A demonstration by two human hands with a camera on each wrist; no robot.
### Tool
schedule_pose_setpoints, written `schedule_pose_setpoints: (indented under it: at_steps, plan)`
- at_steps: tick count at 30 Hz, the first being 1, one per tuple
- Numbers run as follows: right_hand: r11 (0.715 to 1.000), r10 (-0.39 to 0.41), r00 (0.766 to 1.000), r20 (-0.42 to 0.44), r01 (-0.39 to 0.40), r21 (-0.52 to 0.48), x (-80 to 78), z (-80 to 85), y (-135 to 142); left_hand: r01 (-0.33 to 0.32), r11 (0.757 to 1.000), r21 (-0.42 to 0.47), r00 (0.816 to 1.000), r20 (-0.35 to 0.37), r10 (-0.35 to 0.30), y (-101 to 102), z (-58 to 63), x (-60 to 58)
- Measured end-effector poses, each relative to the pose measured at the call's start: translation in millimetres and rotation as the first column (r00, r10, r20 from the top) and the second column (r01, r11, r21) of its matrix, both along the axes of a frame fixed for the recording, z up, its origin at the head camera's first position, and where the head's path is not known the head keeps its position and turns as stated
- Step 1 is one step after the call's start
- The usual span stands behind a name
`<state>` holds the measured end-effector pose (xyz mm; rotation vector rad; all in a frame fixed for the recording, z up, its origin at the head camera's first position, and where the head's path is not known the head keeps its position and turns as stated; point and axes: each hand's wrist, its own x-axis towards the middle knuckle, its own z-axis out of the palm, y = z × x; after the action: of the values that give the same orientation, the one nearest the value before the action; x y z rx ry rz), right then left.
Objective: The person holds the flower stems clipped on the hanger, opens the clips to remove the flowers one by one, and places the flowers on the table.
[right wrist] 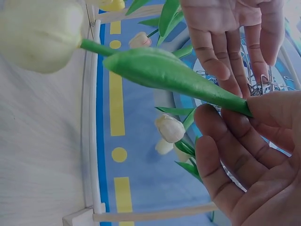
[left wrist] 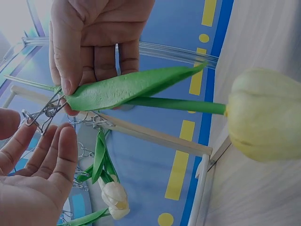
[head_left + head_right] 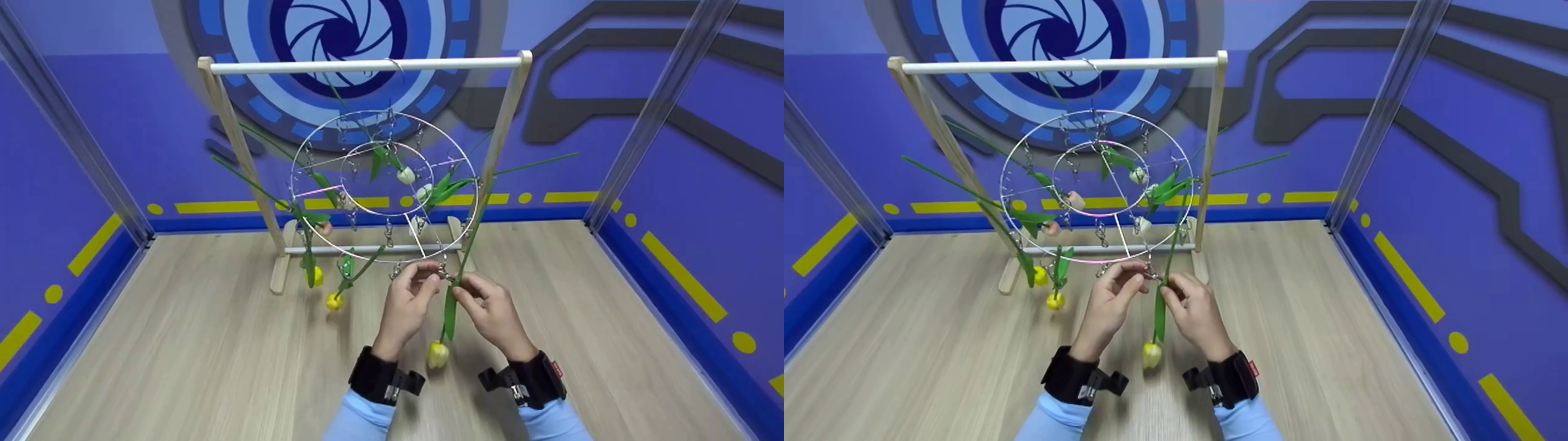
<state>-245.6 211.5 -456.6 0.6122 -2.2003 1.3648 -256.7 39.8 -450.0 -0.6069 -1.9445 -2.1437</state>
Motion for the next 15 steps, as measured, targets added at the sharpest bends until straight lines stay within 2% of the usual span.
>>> schedule_pose_setpoints:
  at_steps: [10, 15]
  plan:
    - [1.0, 0.003, 1.0, -0.024, -0.003, 0.009, 1.2, 0.7, -2.5, -0.117, 0.991, 0.067, 0.993, 0.022, 0.116, 8.5, -1.4, -3.3]
    - [1.0, 0.007, 1.0, -0.007, -0.007, 0.024, 1.8, 0.5, -1.5, -0.139, 0.987, 0.079, 0.99, 0.01, 0.139, 9.1, -2.6, -4.7]
